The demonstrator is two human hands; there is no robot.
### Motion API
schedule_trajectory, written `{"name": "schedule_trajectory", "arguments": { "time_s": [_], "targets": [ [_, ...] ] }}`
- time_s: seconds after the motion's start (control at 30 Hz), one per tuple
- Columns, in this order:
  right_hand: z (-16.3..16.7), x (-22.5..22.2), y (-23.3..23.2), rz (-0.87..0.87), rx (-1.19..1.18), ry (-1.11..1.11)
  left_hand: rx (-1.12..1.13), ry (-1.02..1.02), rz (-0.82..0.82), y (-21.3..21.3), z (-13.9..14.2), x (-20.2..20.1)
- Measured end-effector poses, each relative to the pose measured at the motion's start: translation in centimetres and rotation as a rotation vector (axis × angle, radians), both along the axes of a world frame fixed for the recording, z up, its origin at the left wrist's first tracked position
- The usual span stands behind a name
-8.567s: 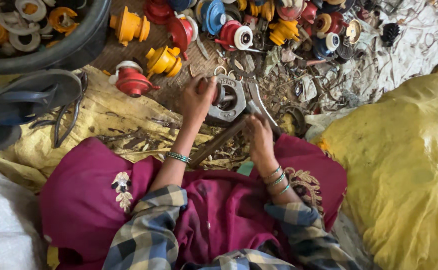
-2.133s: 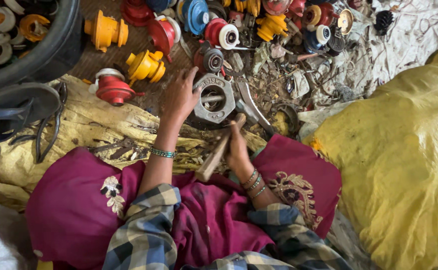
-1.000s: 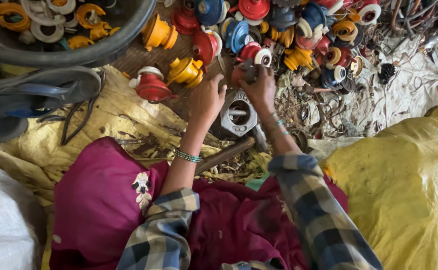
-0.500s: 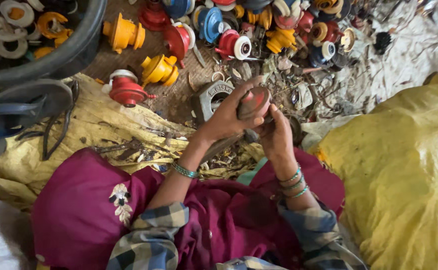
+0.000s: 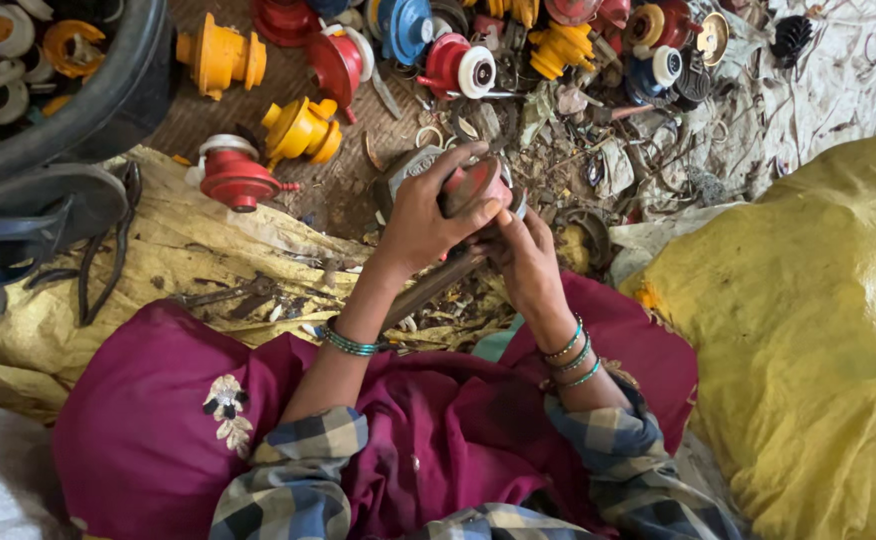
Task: The person sits on the floor and uses a hammer to strike a red plastic component held in a metal vise. They repeatedly hit the part to separate its pieces, then remove the separated components from the vise.
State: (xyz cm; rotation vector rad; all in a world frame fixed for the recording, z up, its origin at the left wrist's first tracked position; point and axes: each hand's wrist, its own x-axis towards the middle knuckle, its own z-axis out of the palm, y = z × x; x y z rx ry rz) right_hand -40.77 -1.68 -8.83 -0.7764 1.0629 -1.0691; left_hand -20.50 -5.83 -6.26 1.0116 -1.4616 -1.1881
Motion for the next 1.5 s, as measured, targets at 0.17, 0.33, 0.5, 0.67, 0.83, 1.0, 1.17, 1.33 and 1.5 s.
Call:
{"name": "schedule_trajectory", "arguments": {
  "time_s": [0.17, 0.33, 0.5, 0.67, 0.83, 1.0, 1.17, 1.33, 1.5],
  "targets": [
    [1.1, 0.7, 0.4, 0.026, -0.062, 0.113, 0.028, 0.02, -0.002, 0.2, 0.4, 0.4],
    [1.2, 0.9, 0.3, 0.058, -0.034, 0.06, -0.044, 0.016, 0.015, 0.1, 0.7, 0.4],
    [1.5, 1.4, -0.2, 0.048, 0.029, -0.056, 0.27, -0.103, 0.043, -0.2, 0.2, 0.0],
    [3.8, 2.9, -0.4, 0.005, -0.484, 0.765, 0.192, 0.1, 0.208, -0.7, -1.0, -0.2],
    [5.3, 3.7, -0.5, 0.044, -0.623, 1.11, 0.345, 0.092, 0.112, -0.6, -1.3, -0.1],
    [4.5, 2.9, -0.6, -0.02, -0.425, 0.755, 0.182, 0.033, -0.188, -0.7, -1.0, 1.2],
    [3.3, 2.4, -0.4, -0.075, -0.367, 0.402, -0.255, -0.055, -0.104, -0.4, -1.1, 0.7],
    [3.1, 2.9, 0.3, -0.01, -0.359, 0.41, -0.341, -0.156, 0.156, 0.2, -0.7, -0.7],
    [3.0, 2.9, 0.8, 0.084, -0.351, 0.469, -0.375, -0.167, 0.17, 0.4, 0.0, 0.3]
  ]
}}
